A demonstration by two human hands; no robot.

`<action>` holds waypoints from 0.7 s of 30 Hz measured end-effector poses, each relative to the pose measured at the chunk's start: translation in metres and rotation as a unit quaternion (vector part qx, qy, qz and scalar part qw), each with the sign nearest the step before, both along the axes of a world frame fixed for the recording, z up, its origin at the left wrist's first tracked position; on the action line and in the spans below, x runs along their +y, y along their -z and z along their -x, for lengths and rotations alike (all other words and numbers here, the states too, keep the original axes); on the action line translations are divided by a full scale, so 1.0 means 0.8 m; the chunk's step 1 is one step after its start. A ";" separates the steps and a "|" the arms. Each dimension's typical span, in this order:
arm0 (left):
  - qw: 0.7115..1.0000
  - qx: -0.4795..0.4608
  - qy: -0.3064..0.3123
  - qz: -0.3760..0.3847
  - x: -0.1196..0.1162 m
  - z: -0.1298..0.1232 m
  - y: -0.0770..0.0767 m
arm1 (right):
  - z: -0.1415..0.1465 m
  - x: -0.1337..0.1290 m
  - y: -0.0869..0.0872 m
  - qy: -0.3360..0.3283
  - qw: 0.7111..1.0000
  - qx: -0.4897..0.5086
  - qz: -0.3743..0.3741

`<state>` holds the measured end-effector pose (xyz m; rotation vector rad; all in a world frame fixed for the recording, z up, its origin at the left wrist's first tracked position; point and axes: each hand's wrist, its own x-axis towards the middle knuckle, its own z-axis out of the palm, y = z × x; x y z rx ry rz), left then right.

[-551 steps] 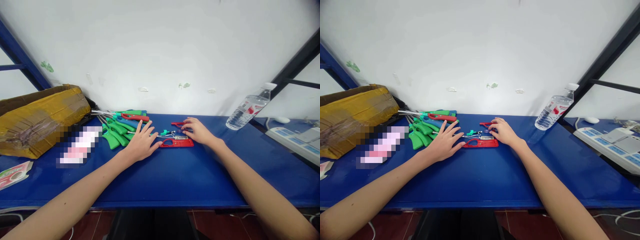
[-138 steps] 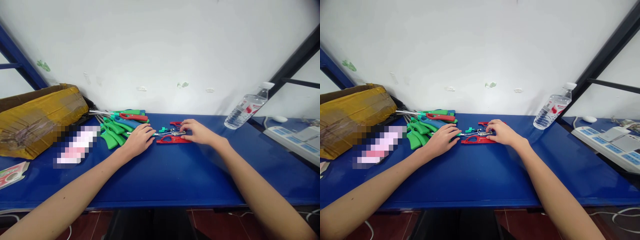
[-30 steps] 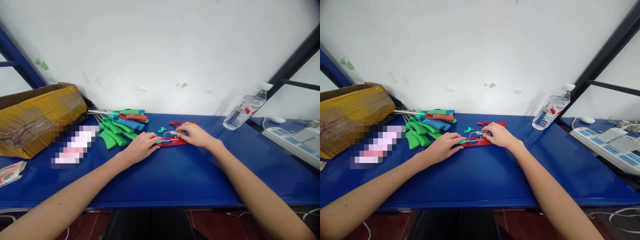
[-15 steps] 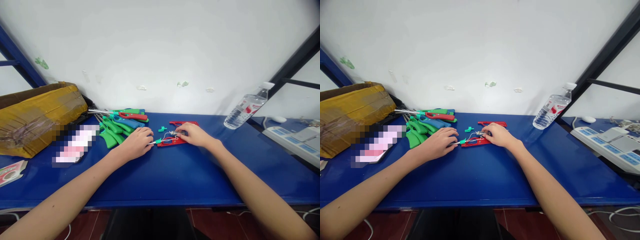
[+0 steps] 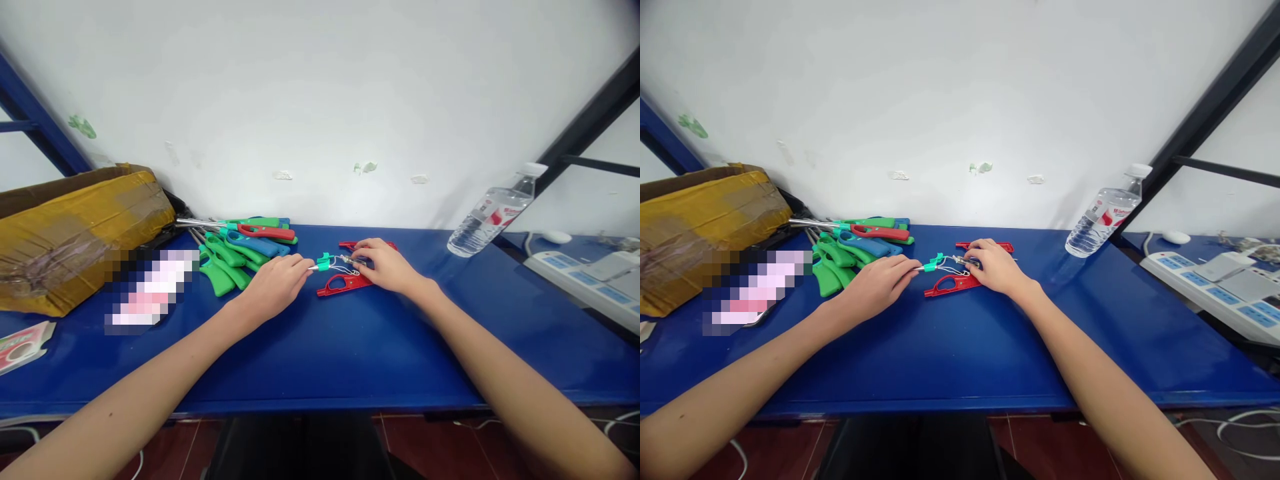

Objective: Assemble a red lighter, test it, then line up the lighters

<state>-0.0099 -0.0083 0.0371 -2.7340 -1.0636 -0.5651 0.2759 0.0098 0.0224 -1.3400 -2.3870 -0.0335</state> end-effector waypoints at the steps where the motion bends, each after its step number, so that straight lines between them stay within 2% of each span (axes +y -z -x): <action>1: 1.000 0.002 0.000 -0.008 0.001 0.000 0.002 | 0.001 0.000 0.001 0.006 1.000 -0.001 -0.003; 7: 0.998 0.033 -0.023 -0.043 0.016 0.001 0.014 | 0.004 -0.001 0.002 0.012 1.000 -0.005 0.011; 14: 0.999 0.045 -0.016 -0.018 0.024 0.002 0.027 | 0.002 0.000 0.001 0.001 1.000 -0.007 0.025; 21: 0.999 0.043 -0.028 0.011 0.021 0.000 0.028 | 0.008 -0.018 -0.026 -0.074 0.994 0.025 0.080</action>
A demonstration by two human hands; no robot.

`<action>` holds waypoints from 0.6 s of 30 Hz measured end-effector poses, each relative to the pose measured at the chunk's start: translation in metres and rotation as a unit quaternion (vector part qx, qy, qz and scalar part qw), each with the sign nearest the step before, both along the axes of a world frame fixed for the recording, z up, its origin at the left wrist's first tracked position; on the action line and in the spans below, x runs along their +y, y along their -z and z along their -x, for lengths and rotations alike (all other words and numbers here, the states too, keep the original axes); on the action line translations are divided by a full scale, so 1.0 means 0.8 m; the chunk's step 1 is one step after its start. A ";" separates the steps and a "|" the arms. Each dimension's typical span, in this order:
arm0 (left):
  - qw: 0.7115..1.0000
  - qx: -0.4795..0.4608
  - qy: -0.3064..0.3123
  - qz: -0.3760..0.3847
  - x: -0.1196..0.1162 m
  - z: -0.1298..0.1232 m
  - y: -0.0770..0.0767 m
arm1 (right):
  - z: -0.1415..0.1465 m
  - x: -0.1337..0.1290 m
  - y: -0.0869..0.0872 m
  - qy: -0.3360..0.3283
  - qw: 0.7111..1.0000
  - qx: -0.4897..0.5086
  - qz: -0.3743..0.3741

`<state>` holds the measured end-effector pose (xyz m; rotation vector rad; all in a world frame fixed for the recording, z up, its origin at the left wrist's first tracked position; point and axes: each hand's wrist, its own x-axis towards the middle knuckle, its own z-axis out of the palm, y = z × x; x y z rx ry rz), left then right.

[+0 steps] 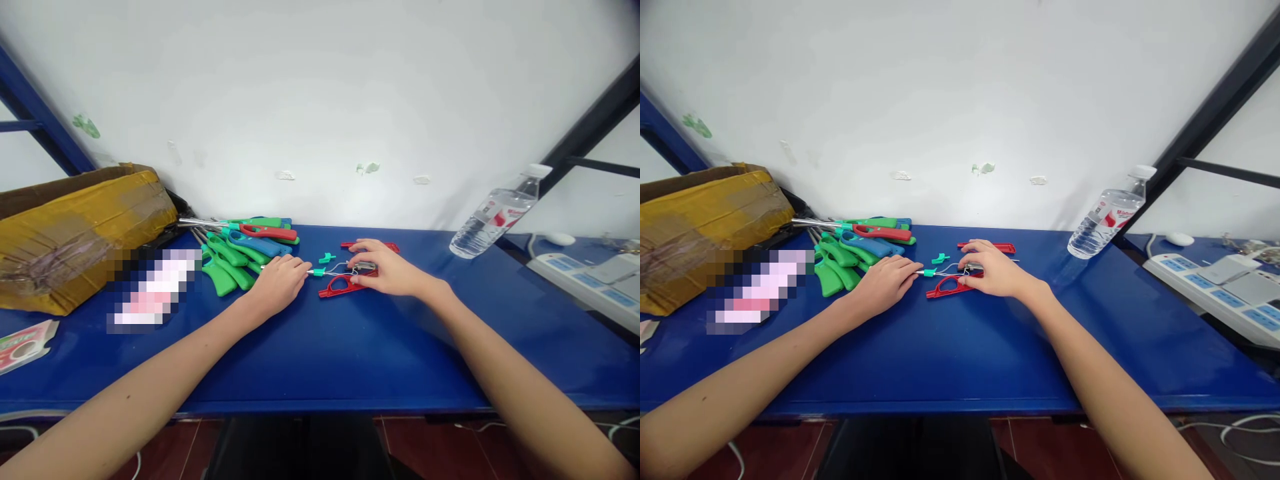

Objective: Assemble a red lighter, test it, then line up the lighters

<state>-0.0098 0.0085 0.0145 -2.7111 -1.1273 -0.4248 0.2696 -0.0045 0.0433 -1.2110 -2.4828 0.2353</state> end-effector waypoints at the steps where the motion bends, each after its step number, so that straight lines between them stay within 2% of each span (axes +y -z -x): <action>1: 1.000 -0.003 0.001 -0.002 0.000 0.000 0.000 | 0.002 -0.003 -0.003 -0.013 1.000 0.001 0.008; 7: 0.999 -0.035 0.023 -0.013 0.001 0.000 0.006 | 0.015 -0.009 -0.003 -0.047 0.998 -0.022 0.033; 18: 0.994 -0.094 0.047 0.001 0.005 -0.003 0.013 | 0.025 -0.007 0.015 -0.038 0.999 -0.010 -0.002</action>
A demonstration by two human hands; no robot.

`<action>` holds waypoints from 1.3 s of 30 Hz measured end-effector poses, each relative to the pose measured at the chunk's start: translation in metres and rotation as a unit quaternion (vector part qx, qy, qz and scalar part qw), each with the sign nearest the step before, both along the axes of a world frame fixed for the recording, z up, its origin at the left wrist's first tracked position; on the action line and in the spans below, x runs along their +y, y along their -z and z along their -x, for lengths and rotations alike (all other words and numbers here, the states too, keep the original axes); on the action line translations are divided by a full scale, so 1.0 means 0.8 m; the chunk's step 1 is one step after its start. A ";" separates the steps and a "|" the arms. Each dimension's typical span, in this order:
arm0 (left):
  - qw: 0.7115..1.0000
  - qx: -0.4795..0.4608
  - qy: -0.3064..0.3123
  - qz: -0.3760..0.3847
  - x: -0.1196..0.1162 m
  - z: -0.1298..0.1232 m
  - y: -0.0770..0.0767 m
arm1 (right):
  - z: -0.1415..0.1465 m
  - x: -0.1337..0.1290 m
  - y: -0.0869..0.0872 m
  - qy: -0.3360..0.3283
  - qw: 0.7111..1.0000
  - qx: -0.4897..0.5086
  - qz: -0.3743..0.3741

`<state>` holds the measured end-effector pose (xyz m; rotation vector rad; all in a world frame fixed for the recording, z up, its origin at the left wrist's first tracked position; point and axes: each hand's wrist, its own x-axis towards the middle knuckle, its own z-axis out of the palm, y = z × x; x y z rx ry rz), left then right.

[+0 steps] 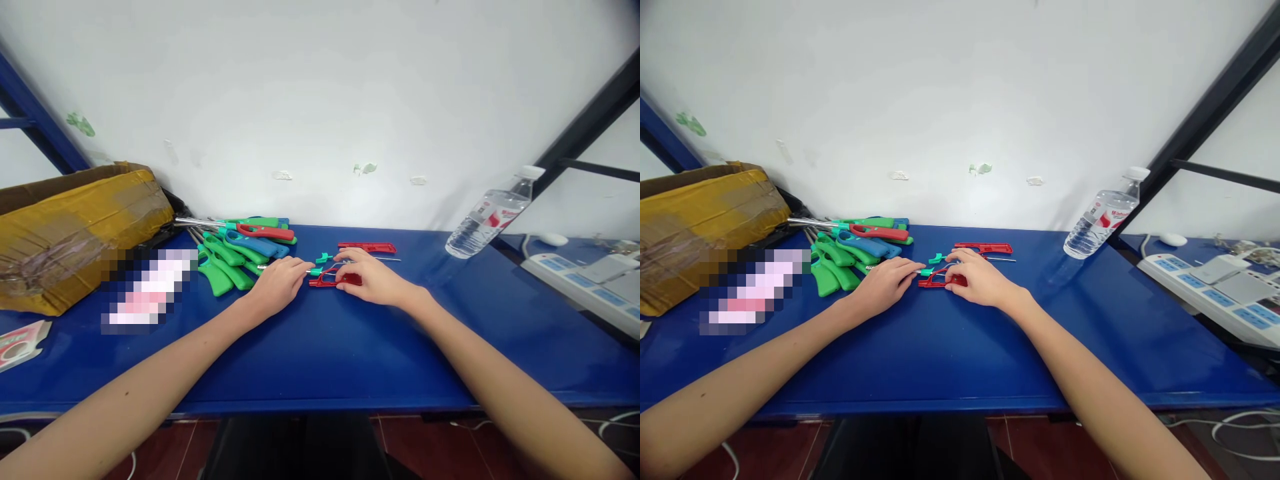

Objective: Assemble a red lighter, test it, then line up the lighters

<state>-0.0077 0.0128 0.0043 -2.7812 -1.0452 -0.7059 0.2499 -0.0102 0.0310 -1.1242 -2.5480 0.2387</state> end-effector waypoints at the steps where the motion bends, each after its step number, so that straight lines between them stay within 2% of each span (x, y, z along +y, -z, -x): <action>1: 1.000 -0.005 0.001 0.001 0.000 0.000 0.001 | 0.000 0.000 0.000 -0.002 1.000 0.001 -0.001; 9: 0.999 -0.041 0.008 0.025 0.000 0.000 0.001 | -0.010 0.004 -0.011 0.042 0.997 0.036 -0.048; 17: 0.997 -0.077 0.018 0.021 0.002 0.000 0.002 | -0.011 0.011 0.005 0.033 0.999 -0.012 -0.032; 26: 0.999 -0.041 -0.010 0.032 0.007 0.003 0.001 | -0.029 0.018 -0.003 0.054 0.998 -0.004 -0.032; 30: 0.998 -0.042 -0.024 0.038 0.001 0.002 -0.004 | -0.046 0.026 -0.004 0.087 0.995 0.000 -0.043; 32: 0.997 -0.046 -0.027 0.048 -0.002 0.001 -0.008 | -0.050 0.029 -0.001 0.081 0.996 -0.006 -0.041; 35: 0.997 -0.042 -0.006 0.059 -0.002 0.001 -0.009 | -0.050 0.031 0.004 0.056 0.998 0.000 -0.032; 39: 0.998 -0.030 0.027 0.057 0.005 0.003 -0.001 | -0.046 0.031 0.008 0.051 0.998 0.013 -0.018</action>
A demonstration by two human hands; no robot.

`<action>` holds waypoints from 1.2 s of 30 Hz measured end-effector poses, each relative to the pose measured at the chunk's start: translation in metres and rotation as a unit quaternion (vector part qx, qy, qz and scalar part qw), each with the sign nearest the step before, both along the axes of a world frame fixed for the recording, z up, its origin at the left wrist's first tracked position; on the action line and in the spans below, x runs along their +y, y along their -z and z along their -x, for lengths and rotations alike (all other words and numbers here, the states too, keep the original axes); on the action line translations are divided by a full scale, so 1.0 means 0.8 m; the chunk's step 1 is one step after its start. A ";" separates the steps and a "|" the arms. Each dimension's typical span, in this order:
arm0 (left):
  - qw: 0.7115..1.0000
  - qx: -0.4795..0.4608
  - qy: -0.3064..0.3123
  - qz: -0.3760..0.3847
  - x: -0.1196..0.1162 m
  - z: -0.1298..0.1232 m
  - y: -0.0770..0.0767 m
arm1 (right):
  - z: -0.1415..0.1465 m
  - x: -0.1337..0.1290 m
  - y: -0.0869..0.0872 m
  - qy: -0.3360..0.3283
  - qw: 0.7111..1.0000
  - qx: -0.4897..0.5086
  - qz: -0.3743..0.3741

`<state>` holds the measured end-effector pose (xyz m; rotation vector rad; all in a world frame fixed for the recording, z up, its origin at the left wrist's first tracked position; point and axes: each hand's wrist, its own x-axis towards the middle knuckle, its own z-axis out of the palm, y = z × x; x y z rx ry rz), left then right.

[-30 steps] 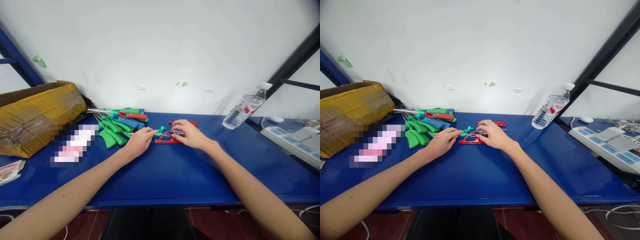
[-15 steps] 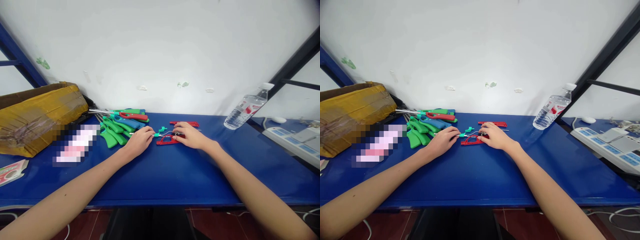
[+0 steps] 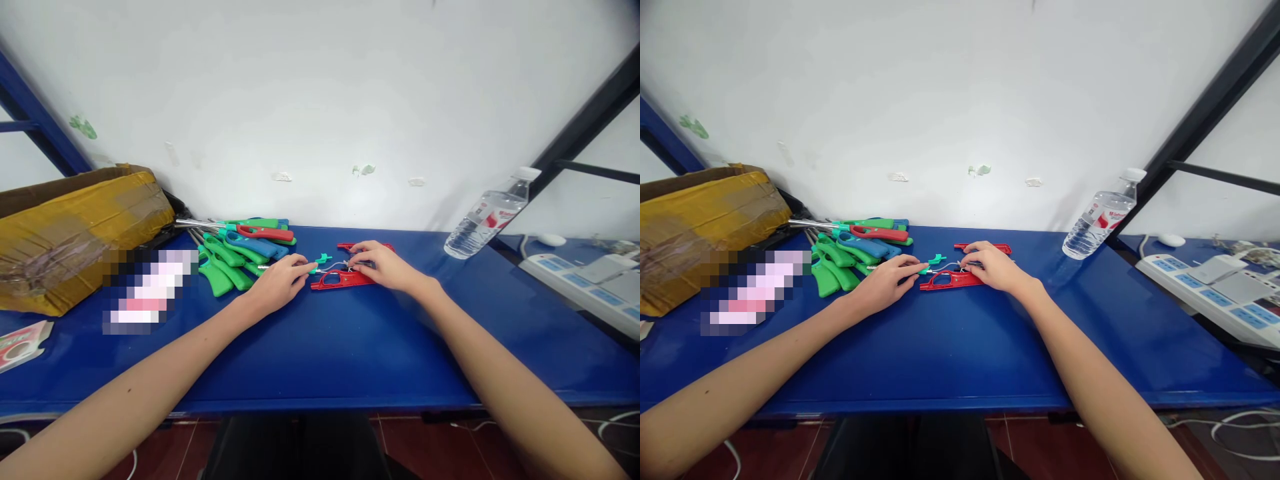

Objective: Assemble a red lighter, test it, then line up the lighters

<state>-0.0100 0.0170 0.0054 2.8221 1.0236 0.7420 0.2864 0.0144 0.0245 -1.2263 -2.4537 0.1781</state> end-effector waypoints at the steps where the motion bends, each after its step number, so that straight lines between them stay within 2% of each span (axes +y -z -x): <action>1: 1.000 0.003 0.004 -0.004 0.002 0.001 0.002 | 0.001 0.000 0.001 0.002 1.000 0.001 0.003; 6: 1.000 -0.004 0.006 -0.010 0.007 0.001 0.008 | 0.005 0.000 0.001 0.010 1.000 -0.002 0.003; 12: 1.000 -0.017 -0.002 -0.014 0.009 0.000 0.010 | 0.007 0.000 0.002 0.024 0.999 0.015 -0.042; 17: 0.999 -0.028 0.001 -0.031 0.011 0.000 0.013 | 0.006 0.004 0.006 0.007 0.998 0.022 -0.065; 20: 0.999 -0.029 -0.001 -0.041 0.012 -0.002 0.014 | 0.005 0.007 0.010 0.027 0.997 0.017 -0.077; 27: 0.998 -0.046 -0.025 -0.047 0.003 -0.006 0.007 | 0.004 0.008 0.015 0.057 0.997 -0.011 -0.059; 36: 0.995 -0.025 0.057 -0.077 -0.011 -0.013 -0.003 | 0.008 0.007 0.012 0.061 0.997 0.026 -0.044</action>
